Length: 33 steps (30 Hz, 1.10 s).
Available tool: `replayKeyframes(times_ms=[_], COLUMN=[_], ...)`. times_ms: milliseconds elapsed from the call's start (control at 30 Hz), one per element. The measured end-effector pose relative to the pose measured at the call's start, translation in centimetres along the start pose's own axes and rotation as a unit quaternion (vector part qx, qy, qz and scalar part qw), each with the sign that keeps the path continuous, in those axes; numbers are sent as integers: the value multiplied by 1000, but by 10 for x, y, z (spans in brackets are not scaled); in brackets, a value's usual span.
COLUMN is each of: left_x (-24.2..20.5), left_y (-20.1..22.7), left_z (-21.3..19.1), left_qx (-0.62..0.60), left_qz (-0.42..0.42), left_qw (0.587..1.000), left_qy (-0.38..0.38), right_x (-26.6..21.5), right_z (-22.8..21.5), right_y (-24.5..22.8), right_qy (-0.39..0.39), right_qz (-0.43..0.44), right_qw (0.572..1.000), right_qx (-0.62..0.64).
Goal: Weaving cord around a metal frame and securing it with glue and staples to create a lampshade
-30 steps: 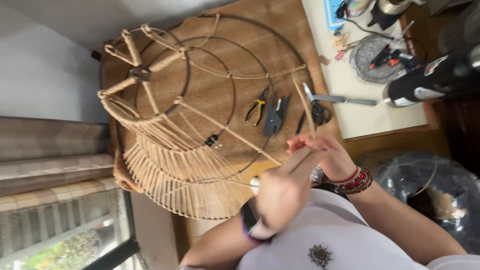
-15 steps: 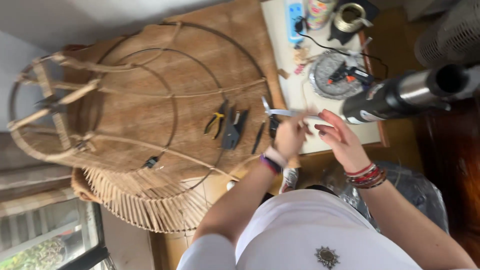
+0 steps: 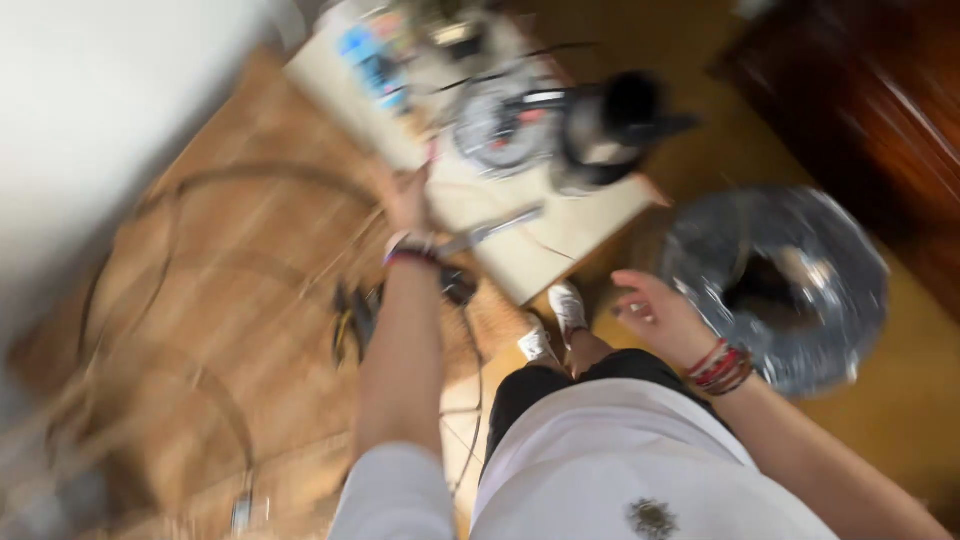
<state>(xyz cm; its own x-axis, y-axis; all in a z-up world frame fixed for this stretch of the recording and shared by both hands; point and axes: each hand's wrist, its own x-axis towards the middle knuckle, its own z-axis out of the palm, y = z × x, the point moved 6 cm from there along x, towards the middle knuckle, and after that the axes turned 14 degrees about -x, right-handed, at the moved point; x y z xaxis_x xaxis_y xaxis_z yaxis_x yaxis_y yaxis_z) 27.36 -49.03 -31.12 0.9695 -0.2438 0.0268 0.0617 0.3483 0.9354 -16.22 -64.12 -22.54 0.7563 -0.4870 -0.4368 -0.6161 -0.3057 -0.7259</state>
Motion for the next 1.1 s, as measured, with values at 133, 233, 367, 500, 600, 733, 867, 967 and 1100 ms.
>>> replayKeyframes(times_ms=[133, 233, 367, 500, 600, 733, 867, 967, 1100], left_x=[-71, -186, -318, -368, -387, -397, -412, -412, -413], left_y=[2, 27, -17, 31, 4, -60, -113, -135, -163], left_z=[8, 78, 141, 238, 269, 279, 279, 284, 279], left_qx=[300, 193, 83, 86, 102, 138, 197, 212, 221], left_qz=[-110, -61, -172, -287, -286, -301, -317, -294, -275], left_qw=[945, 974, 938, 880, 854, 854, 847, 842, 861], left_qy=[68, -100, -288, -367, -421, -400, -378, -399, -366], right_x=[-41, -78, -94, -76, -50, 1, 56, 79, 90], right_z=[-13, -13, -22, -26, -17, 1, 34, 29, 4], right_y=[29, 77, 170, 291, 398, 530, 652, 643, 593], right_qy=[50, 93, 173, 190, 150, 130, 96, 66, 15], right_qz=[88, 154, 242, 301, 402, 449, 480, 435, 390], right_qw=[992, 976, 943, 924, 887, 878, 870, 898, 920], right_qx=[-73, -121, -150, -139, -171, -105, -59, -23, -14])
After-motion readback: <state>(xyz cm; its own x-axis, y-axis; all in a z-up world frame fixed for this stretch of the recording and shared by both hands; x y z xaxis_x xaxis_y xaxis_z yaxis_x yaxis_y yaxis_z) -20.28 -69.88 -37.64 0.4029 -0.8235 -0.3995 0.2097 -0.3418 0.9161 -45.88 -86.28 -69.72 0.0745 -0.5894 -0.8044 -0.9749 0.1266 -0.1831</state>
